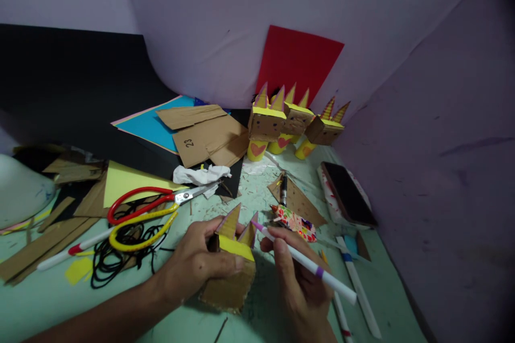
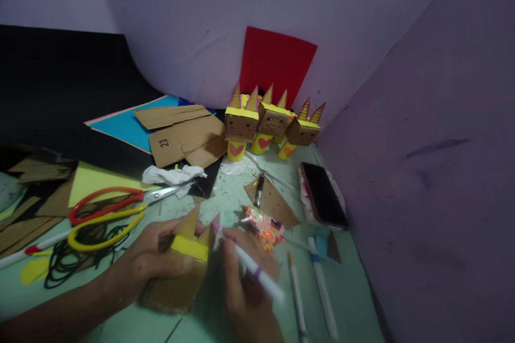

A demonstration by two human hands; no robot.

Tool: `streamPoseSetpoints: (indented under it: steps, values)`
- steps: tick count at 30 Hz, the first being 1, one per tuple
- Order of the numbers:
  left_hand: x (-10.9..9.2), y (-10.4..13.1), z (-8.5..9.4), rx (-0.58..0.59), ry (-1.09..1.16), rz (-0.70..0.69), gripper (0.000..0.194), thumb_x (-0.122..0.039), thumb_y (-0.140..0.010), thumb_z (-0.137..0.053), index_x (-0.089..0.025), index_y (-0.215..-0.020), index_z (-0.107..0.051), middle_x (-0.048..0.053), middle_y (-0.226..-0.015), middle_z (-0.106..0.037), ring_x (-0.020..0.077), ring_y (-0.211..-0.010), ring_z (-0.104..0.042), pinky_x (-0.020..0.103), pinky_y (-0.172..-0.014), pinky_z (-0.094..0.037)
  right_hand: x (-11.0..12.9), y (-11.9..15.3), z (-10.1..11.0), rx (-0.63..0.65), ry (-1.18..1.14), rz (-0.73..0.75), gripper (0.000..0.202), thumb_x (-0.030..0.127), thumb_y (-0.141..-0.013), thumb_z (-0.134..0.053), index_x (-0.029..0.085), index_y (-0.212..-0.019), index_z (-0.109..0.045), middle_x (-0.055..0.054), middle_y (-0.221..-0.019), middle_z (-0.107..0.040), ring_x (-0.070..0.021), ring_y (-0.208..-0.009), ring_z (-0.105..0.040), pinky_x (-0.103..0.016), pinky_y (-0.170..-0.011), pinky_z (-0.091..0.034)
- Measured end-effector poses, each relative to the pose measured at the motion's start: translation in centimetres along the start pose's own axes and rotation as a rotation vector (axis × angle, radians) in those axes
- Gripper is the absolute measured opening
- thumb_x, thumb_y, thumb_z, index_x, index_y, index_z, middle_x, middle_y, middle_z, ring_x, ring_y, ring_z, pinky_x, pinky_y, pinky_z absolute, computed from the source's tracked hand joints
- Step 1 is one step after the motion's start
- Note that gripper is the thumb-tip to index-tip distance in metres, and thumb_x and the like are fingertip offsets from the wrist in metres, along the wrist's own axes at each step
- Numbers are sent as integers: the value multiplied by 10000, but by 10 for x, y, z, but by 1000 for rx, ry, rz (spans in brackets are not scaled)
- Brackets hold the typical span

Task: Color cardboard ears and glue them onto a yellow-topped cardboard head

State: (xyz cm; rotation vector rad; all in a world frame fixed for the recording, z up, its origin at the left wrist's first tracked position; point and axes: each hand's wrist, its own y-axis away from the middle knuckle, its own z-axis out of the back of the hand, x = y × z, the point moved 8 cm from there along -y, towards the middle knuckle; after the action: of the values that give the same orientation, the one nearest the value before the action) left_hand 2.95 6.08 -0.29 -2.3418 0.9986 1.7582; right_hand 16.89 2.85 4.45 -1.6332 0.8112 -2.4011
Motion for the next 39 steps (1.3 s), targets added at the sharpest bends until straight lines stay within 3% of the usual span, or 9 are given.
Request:
streamPoseSetpoints:
  steps: [10, 18, 29, 35, 39]
  values:
    - [0, 0, 3, -27, -38, 5, 390, -266, -561, -726, -134, -907, -604, 21, -766, -631, 163, -687, -537, 260, -622, -408, 0, 2, -5, 19, -59, -46, 167, 186, -849, -534, 228, -865, -694, -12, -703, -692, -153, -617, -649, -259, -562, -485]
    - [3, 0, 5, -43, -64, 13, 393, -286, -568, -726, -143, -903, -579, -10, -690, -589, 141, -627, -511, 245, -572, -384, -5, -1, 2, -6, 36, -31, 161, 196, -859, -533, 213, -906, -686, -24, -723, -694, -147, -609, -645, -256, -574, -509]
    - [2, 1, 6, -57, -51, 15, 398, -283, -544, -737, -135, -891, -611, 2, -705, -630, 149, -638, -541, 243, -581, -408, 0, 4, -7, 31, -32, -60, 185, 241, -853, -538, 194, -792, -706, -31, -652, -690, -159, -584, -654, -257, -540, -505]
    - [1, 1, 2, -9, -47, 11, 357, -277, -582, -720, -143, -895, -612, 14, -741, -628, 165, -669, -553, 263, -603, -416, 0, 1, -2, 15, 22, -48, 177, 201, -859, -526, 189, -876, -702, -42, -678, -690, -157, -603, -641, -263, -556, -502]
    - [0, 0, 4, -38, -55, 7, 373, -266, -557, -730, -139, -891, -622, 14, -741, -630, 162, -672, -544, 259, -609, -412, 2, 2, -5, 31, 4, -43, 181, 193, -856, -527, 202, -848, -708, -35, -676, -689, -162, -608, -645, -261, -549, -499]
